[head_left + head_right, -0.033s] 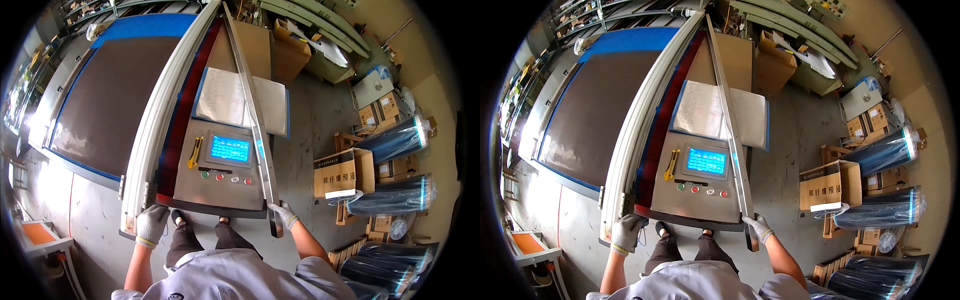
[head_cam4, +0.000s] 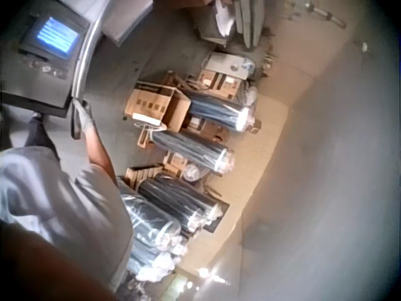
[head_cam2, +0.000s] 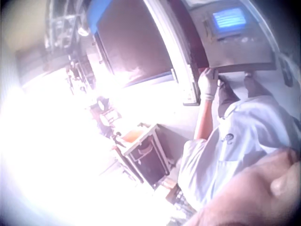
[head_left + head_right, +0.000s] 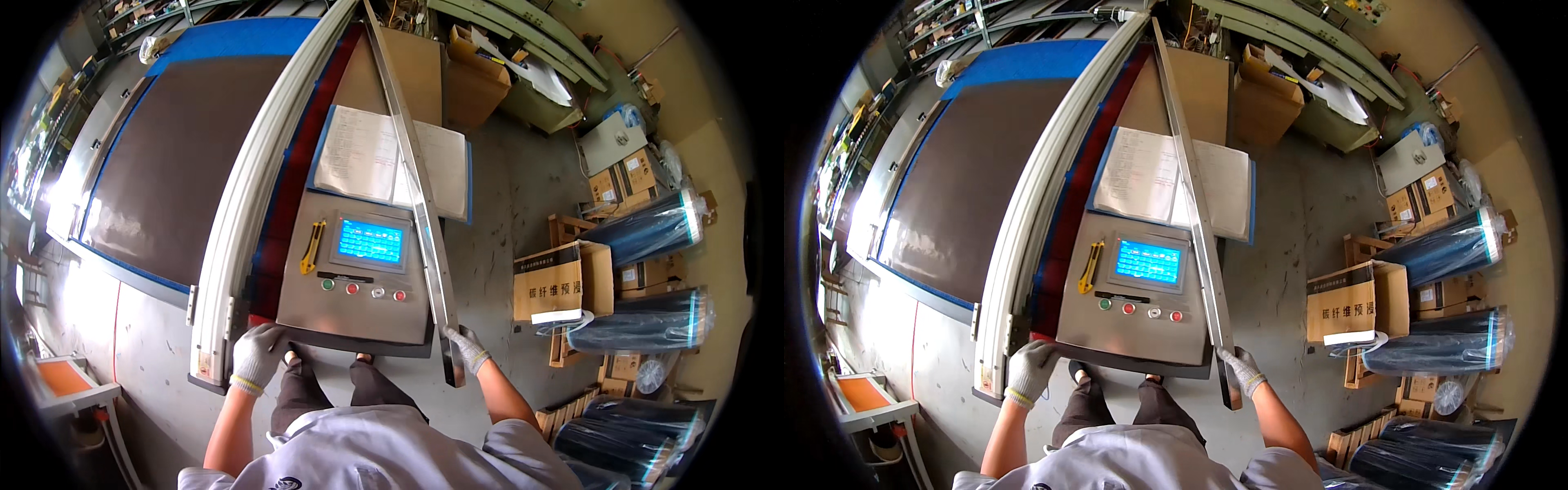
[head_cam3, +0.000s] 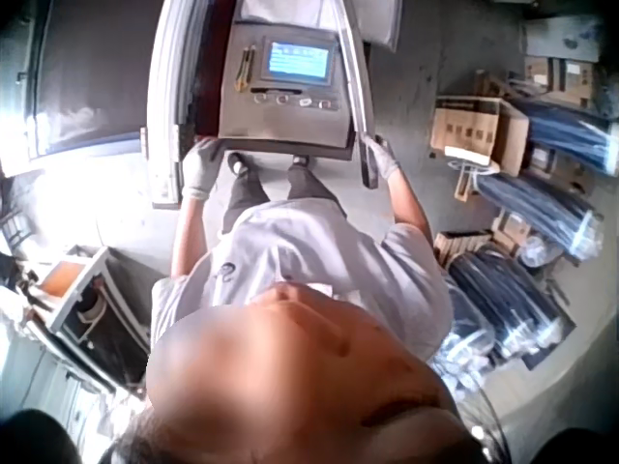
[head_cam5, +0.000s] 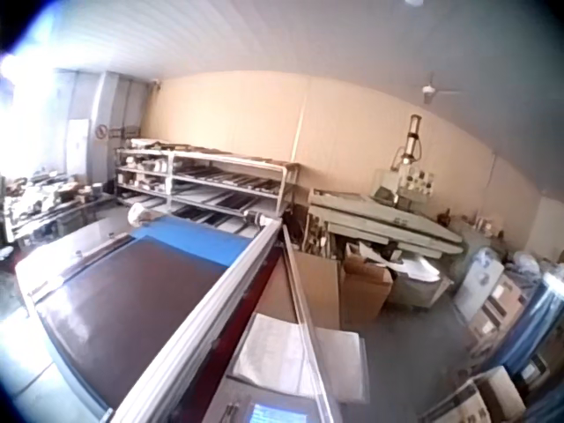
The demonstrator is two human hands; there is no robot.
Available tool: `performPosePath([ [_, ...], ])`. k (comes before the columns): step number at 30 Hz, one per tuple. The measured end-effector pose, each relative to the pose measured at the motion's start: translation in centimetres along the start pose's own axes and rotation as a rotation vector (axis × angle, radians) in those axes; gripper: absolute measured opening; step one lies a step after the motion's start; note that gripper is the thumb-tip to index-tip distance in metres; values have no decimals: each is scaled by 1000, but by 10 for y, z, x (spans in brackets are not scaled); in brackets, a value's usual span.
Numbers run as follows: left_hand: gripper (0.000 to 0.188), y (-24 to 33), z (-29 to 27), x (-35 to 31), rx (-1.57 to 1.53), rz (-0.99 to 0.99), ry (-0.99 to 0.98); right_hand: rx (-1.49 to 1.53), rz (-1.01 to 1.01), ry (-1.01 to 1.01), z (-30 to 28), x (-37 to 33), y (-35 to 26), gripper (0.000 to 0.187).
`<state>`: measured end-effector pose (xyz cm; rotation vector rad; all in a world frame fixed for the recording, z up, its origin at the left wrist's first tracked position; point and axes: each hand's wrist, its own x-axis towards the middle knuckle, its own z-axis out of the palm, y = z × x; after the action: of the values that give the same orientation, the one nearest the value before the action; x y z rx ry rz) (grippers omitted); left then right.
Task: The person operates a large industrial machine, using a touchscreen and buttons to control it. They place a large white sheet onto the machine's surface, adjust it, and then remove it. The person also uses a small tool to adjust a component on the side of the machine.
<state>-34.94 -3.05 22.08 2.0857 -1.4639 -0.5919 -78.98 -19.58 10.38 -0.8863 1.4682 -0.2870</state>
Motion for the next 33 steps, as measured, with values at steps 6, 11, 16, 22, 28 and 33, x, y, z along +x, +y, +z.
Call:
performPosePath([
  [6,43,30,115,125,98,293,-14,-316,11,205,-42,31,-30,77],
  [11,49,38,201,254,280,280,120,-136,-525,357,-53,183,-61,53],
  [16,44,52,261,277,367,202,29,-151,-546,147,0,253,-139,38],
  [22,48,128,286,195,-89,521,-322,196,-413,96,-37,291,-103,9],
  [28,23,70,223,75,-265,209,-467,264,-421,327,-73,181,-101,11],
  [33,33,40,196,39,-895,-229,-333,79,-467,102,41,51,-104,11],
])
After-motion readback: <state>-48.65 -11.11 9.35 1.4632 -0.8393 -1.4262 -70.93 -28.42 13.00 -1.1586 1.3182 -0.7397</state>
